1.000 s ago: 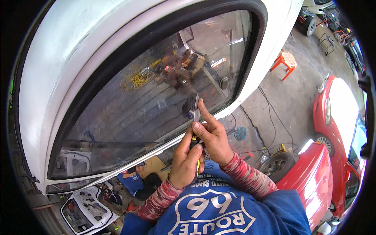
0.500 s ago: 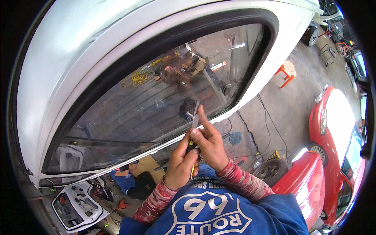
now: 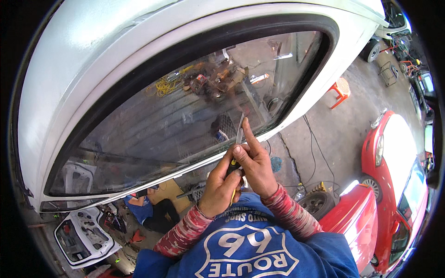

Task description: The person uses a handheld scraper to remove residue from the exterior surface of a white car's rear window. They repeatedly scrape small areas and wipe the blade with a cloth, working methodically across the glass.

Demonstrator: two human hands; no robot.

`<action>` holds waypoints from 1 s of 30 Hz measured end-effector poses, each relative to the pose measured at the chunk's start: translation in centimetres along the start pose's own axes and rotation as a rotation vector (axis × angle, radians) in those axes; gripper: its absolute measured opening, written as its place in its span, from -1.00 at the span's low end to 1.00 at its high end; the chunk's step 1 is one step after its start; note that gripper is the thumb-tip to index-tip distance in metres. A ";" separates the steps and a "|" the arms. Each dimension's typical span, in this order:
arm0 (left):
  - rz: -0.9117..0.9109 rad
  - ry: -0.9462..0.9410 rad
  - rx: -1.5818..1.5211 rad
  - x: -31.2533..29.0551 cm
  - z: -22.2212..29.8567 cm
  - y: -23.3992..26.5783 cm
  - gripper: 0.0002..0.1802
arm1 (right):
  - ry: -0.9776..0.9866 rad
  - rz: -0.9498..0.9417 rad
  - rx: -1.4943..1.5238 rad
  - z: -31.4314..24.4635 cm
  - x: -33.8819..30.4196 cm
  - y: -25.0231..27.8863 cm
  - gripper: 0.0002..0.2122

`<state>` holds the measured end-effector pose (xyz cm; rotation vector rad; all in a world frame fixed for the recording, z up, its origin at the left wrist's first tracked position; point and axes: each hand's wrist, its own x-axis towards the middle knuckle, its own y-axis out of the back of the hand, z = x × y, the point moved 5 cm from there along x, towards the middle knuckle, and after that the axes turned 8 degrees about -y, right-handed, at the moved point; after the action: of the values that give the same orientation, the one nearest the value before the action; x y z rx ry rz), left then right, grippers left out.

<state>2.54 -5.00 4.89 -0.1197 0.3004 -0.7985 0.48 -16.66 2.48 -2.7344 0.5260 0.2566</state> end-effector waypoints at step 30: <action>-0.241 0.106 0.015 -4.3 0.7 3.3 -0.45 | 0.392 0.428 -0.691 -5.2 -2.5 3.1 -0.56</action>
<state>2.20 0.31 5.82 -0.1002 0.3850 -1.0481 -2.43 -20.41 6.93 -3.3211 1.3544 -0.0134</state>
